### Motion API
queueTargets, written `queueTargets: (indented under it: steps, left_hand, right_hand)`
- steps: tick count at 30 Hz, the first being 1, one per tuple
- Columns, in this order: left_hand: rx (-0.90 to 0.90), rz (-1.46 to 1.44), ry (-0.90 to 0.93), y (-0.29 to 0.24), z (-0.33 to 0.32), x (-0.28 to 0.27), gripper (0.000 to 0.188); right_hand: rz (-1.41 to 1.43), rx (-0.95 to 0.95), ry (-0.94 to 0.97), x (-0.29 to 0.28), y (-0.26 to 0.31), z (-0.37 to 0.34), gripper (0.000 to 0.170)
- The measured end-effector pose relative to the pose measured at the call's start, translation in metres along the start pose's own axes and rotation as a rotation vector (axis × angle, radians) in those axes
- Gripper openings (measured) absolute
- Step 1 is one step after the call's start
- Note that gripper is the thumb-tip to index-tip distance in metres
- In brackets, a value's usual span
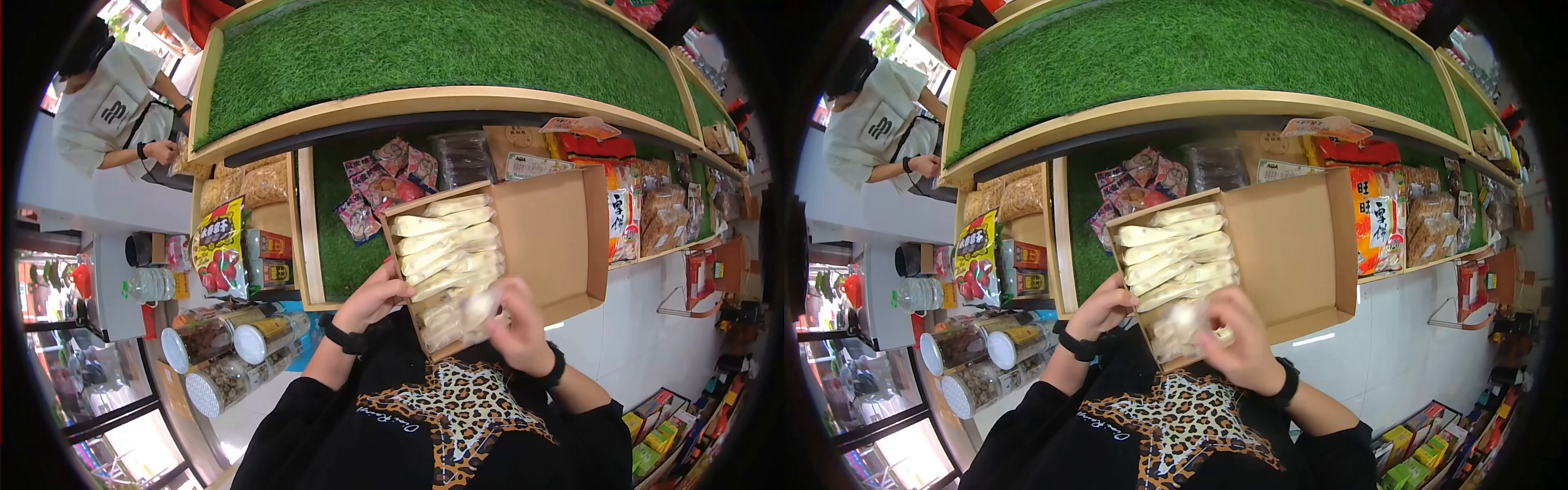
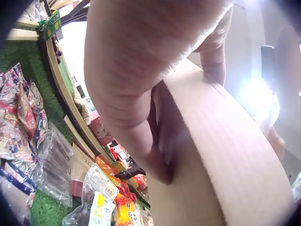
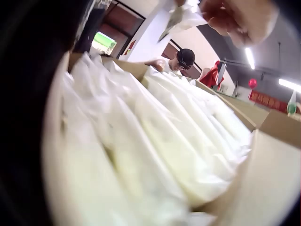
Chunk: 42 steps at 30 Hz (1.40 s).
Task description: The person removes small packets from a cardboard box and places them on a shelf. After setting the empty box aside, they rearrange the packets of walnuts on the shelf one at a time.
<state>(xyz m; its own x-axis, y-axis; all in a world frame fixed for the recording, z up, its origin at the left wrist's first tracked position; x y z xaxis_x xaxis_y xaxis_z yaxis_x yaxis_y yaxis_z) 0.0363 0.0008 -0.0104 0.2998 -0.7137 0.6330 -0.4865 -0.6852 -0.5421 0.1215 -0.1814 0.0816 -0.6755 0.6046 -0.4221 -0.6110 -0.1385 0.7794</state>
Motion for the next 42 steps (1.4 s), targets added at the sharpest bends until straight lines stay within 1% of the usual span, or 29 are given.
queueTargets:
  steps: [1,2,3,5,7,9,13,15,17,22,27,29,34,36,37,38,39,40,42]
  left_hand:
    - [0.007,0.015,0.008,0.002,0.002,-0.004,0.056]
    - [0.012,0.030,0.016,0.003,0.003,-0.007,0.056]
    - [0.008,0.030,0.018,0.003,0.002,-0.005,0.056]
    - [0.018,0.033,-0.005,0.000,0.001,-0.001,0.056]
    - [0.015,0.032,-0.004,0.001,0.002,-0.001,0.057]
    - [0.012,0.031,-0.005,0.001,0.001,-0.002,0.057]
    - [-0.003,0.027,-0.011,0.000,-0.001,-0.002,0.059]
    - [0.005,0.021,-0.012,0.001,0.000,-0.003,0.060]
    - [0.010,0.008,0.015,0.004,0.002,-0.007,0.061]
    - [-0.003,0.022,-0.004,0.000,-0.003,-0.004,0.060]
    - [0.000,-0.002,-0.027,0.001,-0.002,-0.005,0.059]
    - [0.002,0.019,-0.083,0.000,-0.003,-0.005,0.060]
    - [0.021,0.005,-0.079,-0.002,-0.003,-0.003,0.060]
    - [0.023,0.005,-0.075,-0.002,-0.002,-0.005,0.060]
    - [0.014,0.003,-0.035,-0.001,-0.001,-0.008,0.059]
    - [0.004,0.001,0.003,-0.001,0.000,-0.010,0.059]
    - [0.002,0.003,0.002,0.000,0.001,-0.010,0.059]
    - [0.015,-0.009,0.011,0.000,0.002,-0.010,0.059]
    - [0.017,-0.017,0.017,-0.001,0.001,-0.006,0.059]
  right_hand:
    - [0.407,0.336,-0.211,0.001,-0.011,-0.005,0.023]
    - [0.737,0.582,-0.242,0.003,-0.024,-0.014,0.028]
    - [0.735,0.585,-0.245,0.001,-0.022,-0.009,0.028]
    - [0.980,0.738,-0.328,0.002,-0.017,0.005,0.037]
    - [0.978,0.729,-0.333,0.003,-0.017,0.006,0.036]
    - [1.099,0.729,-0.351,0.003,-0.020,0.005,0.034]
    - [1.054,0.715,-0.378,0.001,-0.020,0.007,0.034]
    - [1.055,0.705,-0.356,0.000,-0.020,0.007,0.034]
    - [1.037,0.708,-0.362,-0.001,-0.021,0.006,0.034]
    - [1.010,0.697,-0.383,-0.005,-0.012,0.011,0.037]
    - [0.992,0.698,-0.306,-0.005,-0.021,0.004,0.042]
    - [0.979,0.700,-0.296,-0.004,-0.024,0.001,0.043]
    - [0.958,0.686,-0.255,-0.004,-0.023,0.000,0.046]
    - [0.844,0.651,-0.202,-0.006,-0.023,0.002,0.042]
    - [0.844,0.651,-0.203,-0.008,-0.019,0.003,0.042]
    - [0.847,0.641,-0.120,-0.012,-0.008,0.008,0.031]
    - [0.849,0.631,-0.037,-0.016,0.004,0.012,0.019]
    - [0.839,0.610,0.056,-0.021,0.019,0.017,0.016]
    - [0.818,0.460,0.305,-0.032,0.054,0.031,0.020]
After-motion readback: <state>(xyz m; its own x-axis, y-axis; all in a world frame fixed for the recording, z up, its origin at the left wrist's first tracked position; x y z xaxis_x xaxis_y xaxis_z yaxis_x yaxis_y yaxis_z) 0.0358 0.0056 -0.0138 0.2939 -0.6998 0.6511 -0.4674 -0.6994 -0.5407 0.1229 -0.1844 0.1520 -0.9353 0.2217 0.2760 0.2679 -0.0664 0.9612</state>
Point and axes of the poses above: each hand's wrist, its own z-axis towards the middle knuckle, its own x-axis out of the palm, y = z × x, the point moved 3 cm from there along z, towards the middle knuckle, and after that the axes turned 11 degrees about -x, right-handed, at the moved point
